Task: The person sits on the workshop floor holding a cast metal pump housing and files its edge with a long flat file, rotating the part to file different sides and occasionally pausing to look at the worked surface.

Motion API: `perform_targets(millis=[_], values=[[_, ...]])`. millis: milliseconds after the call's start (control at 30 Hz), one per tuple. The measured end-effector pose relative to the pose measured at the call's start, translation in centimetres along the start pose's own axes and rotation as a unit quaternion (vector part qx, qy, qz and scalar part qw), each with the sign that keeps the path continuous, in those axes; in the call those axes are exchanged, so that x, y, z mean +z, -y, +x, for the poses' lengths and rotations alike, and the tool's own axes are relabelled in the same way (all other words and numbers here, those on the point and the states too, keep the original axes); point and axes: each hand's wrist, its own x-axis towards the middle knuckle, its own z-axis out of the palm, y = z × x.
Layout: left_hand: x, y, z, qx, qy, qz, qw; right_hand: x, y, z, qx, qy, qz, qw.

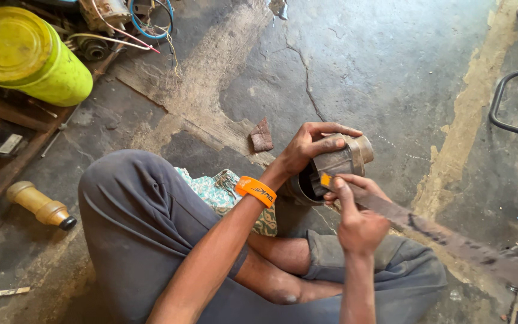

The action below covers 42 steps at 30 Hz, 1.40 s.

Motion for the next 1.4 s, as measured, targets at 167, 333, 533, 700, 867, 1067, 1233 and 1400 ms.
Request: perform_targets(millis=[167, 333, 533, 700, 867, 1067, 1233, 1400], values=[[0.0, 0.0, 0.1, 0.001, 0.0, 0.004, 1.0, -0.2, 0.0, 0.1, -0.026, -0.001, -0.028, 0.999], [0.0, 0.1, 0.1, -0.004, 0.004, -0.023, 1.0, 1.1, -0.4, -1.1, -0.008, 0.024, -0.025, 0.999], [0.0, 0.4, 0.1, 0.0, 0.005, -0.019, 1.0, 0.2, -0.5, -0.5, -0.023, -0.014, 0.018, 0.999], [0.0, 0.4, 0.2, 0.0, -0.001, -0.007, 1.0, -0.2, -0.6, -0.2, -0.048, 0.022, -0.02, 0.998], [0.1, 0.3, 0.0, 0.0, 0.001, -0.019, 1.0, -0.5, -0.3, 0.0, -0.035, 0.019, -0.05, 0.998], [-0.1, 0.2, 0.0, -0.002, 0.003, -0.013, 1.0, -0.4, -0.2, 0.1, -0.015, 0.003, -0.027, 1.0], [-0.1, 0.3, 0.1, 0.003, 0.002, -0.009, 1.0, -0.3, -0.2, 0.0, -0.026, 0.015, -0.024, 0.999], [-0.1, 0.4, 0.1, -0.001, 0.001, -0.004, 1.0, -0.3, 0.0, 0.1, -0.026, 0.034, -0.037, 0.998]])
